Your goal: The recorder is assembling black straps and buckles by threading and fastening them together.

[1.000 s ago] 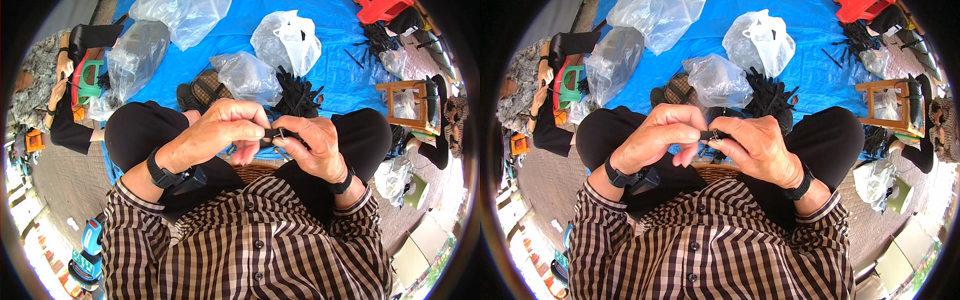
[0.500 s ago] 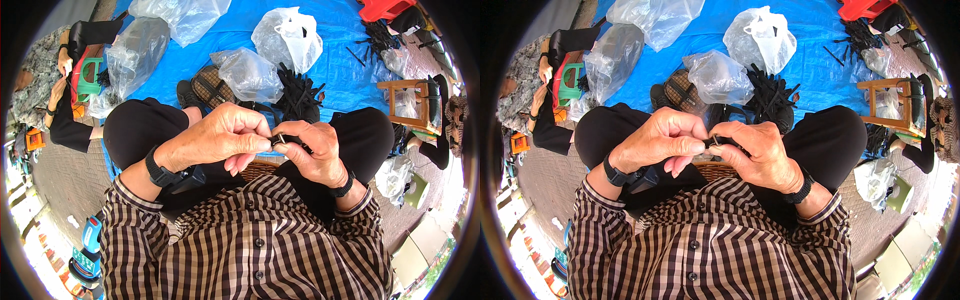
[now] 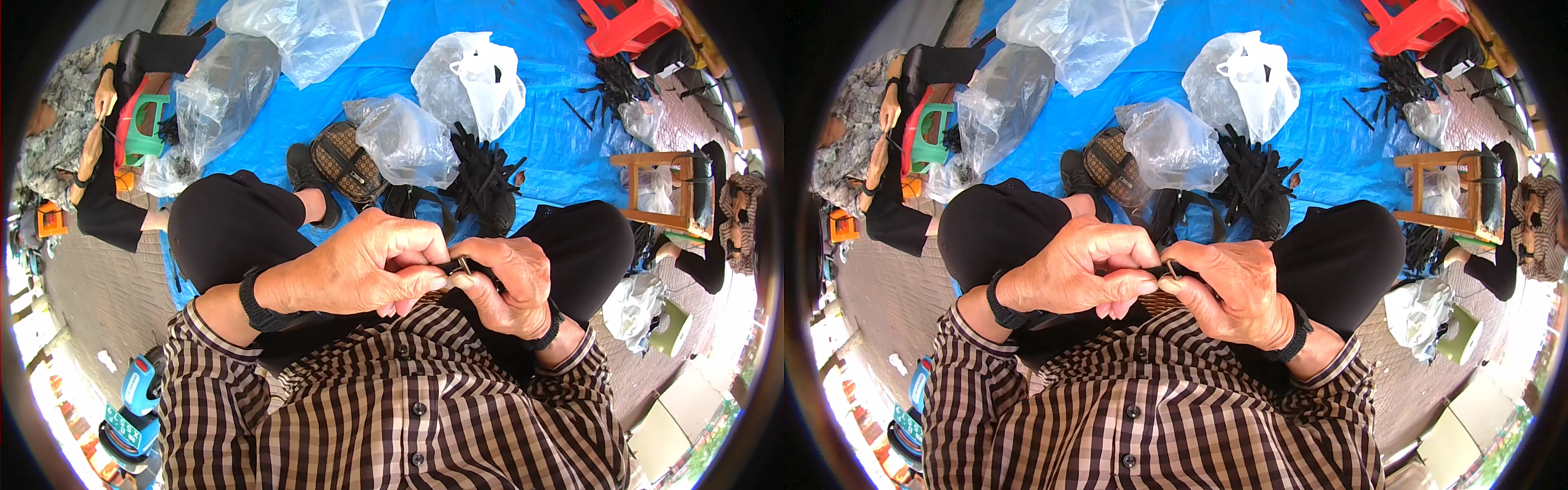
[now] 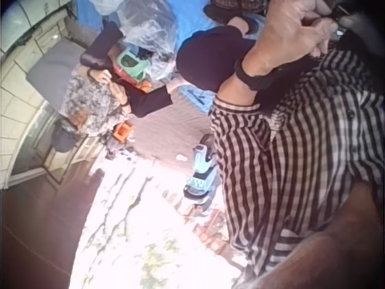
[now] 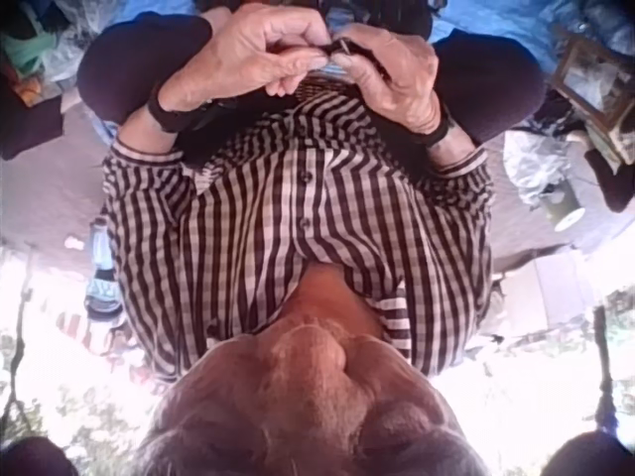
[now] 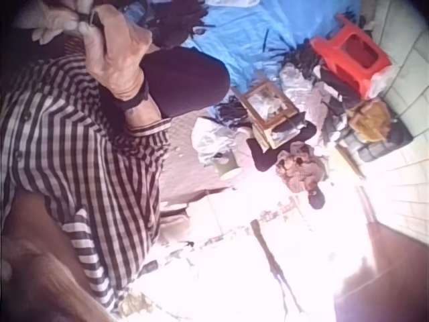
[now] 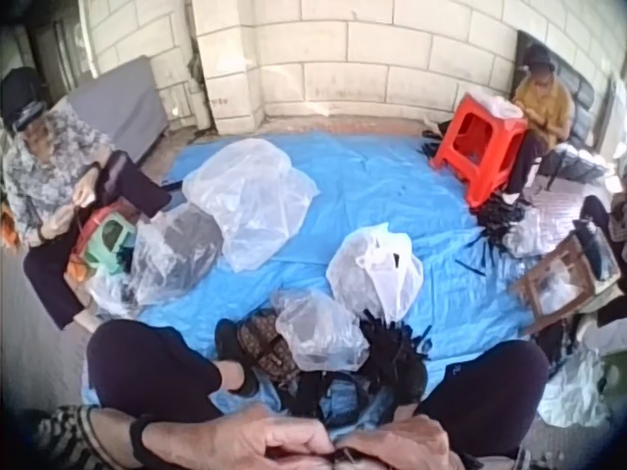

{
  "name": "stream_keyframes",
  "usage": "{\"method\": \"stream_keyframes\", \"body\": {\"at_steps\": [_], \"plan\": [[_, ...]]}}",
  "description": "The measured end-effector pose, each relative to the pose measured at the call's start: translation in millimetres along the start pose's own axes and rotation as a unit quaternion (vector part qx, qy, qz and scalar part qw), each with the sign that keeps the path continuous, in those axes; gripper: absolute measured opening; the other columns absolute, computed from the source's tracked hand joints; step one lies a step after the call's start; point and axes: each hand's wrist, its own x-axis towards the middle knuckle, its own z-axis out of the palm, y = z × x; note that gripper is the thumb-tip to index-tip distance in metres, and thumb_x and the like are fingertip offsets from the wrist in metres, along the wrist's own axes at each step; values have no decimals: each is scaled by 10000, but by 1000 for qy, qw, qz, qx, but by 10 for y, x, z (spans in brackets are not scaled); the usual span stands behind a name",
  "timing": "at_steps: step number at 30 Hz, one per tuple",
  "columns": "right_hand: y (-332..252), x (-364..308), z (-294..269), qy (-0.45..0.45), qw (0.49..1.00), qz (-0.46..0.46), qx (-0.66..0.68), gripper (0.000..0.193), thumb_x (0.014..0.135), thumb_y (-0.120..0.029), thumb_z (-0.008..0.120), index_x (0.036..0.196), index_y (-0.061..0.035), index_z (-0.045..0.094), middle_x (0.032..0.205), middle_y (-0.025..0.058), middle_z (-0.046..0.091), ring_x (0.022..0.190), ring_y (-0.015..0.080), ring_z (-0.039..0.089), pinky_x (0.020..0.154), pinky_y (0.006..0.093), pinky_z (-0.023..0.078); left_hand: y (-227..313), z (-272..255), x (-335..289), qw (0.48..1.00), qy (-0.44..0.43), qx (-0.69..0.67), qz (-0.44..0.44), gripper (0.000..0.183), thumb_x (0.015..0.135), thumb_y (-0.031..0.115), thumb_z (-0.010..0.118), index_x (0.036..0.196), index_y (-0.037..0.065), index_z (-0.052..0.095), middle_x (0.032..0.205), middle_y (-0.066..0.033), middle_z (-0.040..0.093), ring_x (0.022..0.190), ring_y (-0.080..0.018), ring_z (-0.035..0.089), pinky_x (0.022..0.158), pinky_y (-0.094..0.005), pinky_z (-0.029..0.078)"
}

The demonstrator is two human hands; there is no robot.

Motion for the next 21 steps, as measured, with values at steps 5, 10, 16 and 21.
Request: {"method": "stream_keyframes", "body": {"at_steps": [5,10,16,21], "plan": [[27,-4,-8,-8,1000,-28,3,259,712,-83,694,938,-2,596,577,68,561,433,191,526,406,271,394,-65,34,-7,996,17,37,75,67,875,46,540,820,9,526,532,-18,560,443,-68,548,376,-190,387],[13,42,-45,-37,995,-72,-53,347,671,-75,716,990,-23,591,578,41,560,455,177,543,418,270,410,-24,31,-20,995,38,62,74,64,874,35,523,817,7,527,523,-19,555,443,-72,551,378,-189,383],[47,43,-87,-49,996,-64,-37,341,652,-95,740,952,-37,587,593,38,573,463,181,552,419,273,416,-18,2,-6,1000,2,5,17,79,880,58,533,825,2,529,536,-28,561,448,-80,552,385,-195,398],[21,39,-92,-37,997,-65,-2,319,642,-100,750,905,-28,584,622,55,589,465,189,552,411,270,409,-8,15,-2,1000,-26,17,-5,72,880,69,545,848,7,528,538,-21,564,462,-73,553,394,-196,399]]}}
